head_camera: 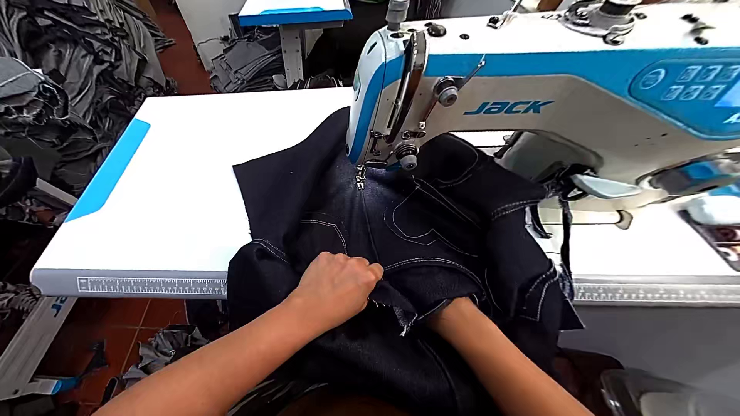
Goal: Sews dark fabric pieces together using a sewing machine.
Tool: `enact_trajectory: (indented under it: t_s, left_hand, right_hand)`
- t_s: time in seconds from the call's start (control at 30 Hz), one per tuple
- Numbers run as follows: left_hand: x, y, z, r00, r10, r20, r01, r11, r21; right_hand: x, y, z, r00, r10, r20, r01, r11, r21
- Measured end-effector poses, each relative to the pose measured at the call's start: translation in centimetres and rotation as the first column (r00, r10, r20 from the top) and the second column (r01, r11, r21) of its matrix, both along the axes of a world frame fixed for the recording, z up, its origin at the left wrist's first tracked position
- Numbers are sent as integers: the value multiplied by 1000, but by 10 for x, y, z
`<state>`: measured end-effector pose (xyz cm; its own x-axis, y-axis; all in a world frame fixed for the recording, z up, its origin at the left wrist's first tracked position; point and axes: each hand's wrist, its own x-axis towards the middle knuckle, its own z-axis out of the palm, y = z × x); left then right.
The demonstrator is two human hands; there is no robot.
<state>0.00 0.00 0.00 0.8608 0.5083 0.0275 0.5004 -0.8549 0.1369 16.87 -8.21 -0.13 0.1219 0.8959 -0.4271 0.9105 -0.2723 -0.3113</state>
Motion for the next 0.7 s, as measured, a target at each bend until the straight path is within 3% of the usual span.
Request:
enact_trajectory:
  t_s: [0.07, 0.1, 0.17, 0.33, 0.47, 0.7]
  left_hand:
    - [-1, 1, -3, 999, -23, 23, 23, 1000, 6]
    - [-2, 1, -3, 999, -33, 32, 32, 999, 7]
    - [-4, 3, -3, 998, -43, 34, 43, 999, -1]
    - [-9, 7, -10, 992, -79, 98, 76, 997, 32]
    - [-11, 6, -9, 993, -84, 88, 81, 996, 47]
    - [-17, 3, -15, 973, -85, 215, 64, 993, 100]
  right_hand:
    - [7, -26, -36, 975, 141, 171, -203, 879, 432]
    - [5, -34, -39, 954, 164, 251, -275, 813, 514]
    - [3, -45, -24, 894, 232, 383, -424, 713, 558]
    - [29, -21, 13, 842, 349, 411, -536, 462, 707]
    - [45, 19, -13, 759, 521, 391, -639, 478, 603]
    - [32, 16, -30, 793, 428, 434, -606, 471, 641]
